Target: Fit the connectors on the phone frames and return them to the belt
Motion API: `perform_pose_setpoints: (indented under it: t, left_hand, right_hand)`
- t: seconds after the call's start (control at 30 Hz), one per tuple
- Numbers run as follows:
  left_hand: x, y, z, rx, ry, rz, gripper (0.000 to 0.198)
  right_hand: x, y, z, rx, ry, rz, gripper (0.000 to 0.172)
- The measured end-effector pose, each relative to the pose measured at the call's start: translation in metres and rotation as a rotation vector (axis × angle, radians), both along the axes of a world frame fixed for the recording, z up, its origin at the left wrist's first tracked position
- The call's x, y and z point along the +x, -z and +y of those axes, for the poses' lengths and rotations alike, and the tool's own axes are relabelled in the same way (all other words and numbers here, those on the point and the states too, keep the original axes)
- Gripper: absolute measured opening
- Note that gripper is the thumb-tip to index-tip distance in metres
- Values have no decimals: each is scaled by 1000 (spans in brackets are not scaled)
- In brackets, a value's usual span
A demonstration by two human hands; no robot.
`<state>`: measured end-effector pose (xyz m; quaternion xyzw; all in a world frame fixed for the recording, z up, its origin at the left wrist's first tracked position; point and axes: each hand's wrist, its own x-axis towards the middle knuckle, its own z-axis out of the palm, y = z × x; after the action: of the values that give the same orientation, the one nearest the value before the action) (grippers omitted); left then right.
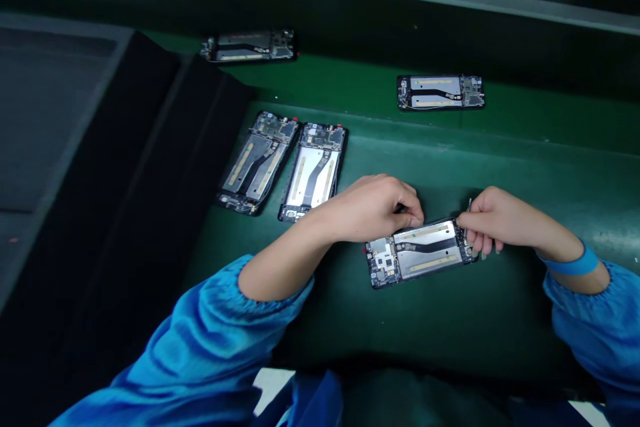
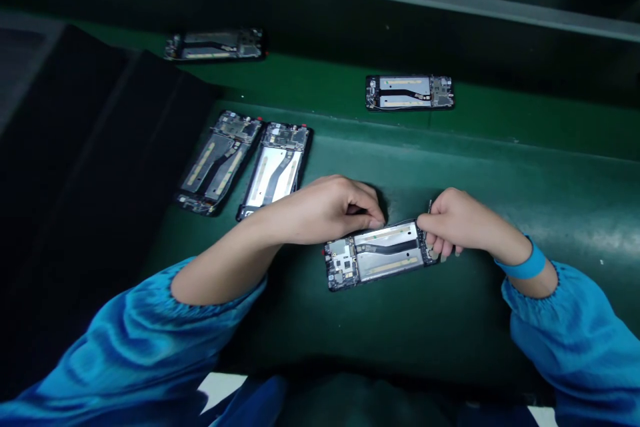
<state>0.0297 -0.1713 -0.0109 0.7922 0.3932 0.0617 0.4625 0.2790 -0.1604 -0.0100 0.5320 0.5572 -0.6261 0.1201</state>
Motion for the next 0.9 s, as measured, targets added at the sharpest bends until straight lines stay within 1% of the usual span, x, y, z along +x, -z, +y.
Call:
perform_pose_setpoints:
  t: [0.13,0.23,0.4,0.53,0.63,0.73,0.8,0.9]
  left_hand:
    - [1,-1,-2,15,-1,38,19]
    - [7,-3,-3,53,-7,78,21]
    - [27,-7,1,137,7,129,22]
    - [44,-5,6,152,14,132,19]
    - [52,-3,8,167,-6,153,20]
    - [55,-4,5,160,-26,160,23]
    - [54,-6,0,142,-64,173,25]
    - [51,-5,-13,147,-143,219,22]
  right_hand:
    - [-1,-2,0,6,7,-22,38]
    - [-2,-3,1,10,4,-25,38]
    - [-2,-3,1,7,2,-15,40]
    - [-1,-2,0,13,3,-13,39]
    - [0,-3,1,16,-5,-4,38]
    - [-1,-4,1,12,-3,-6,37]
    - [-2,-4,1,8,0,-7,36]
    - [-2,-1,0,8,13,-1,33]
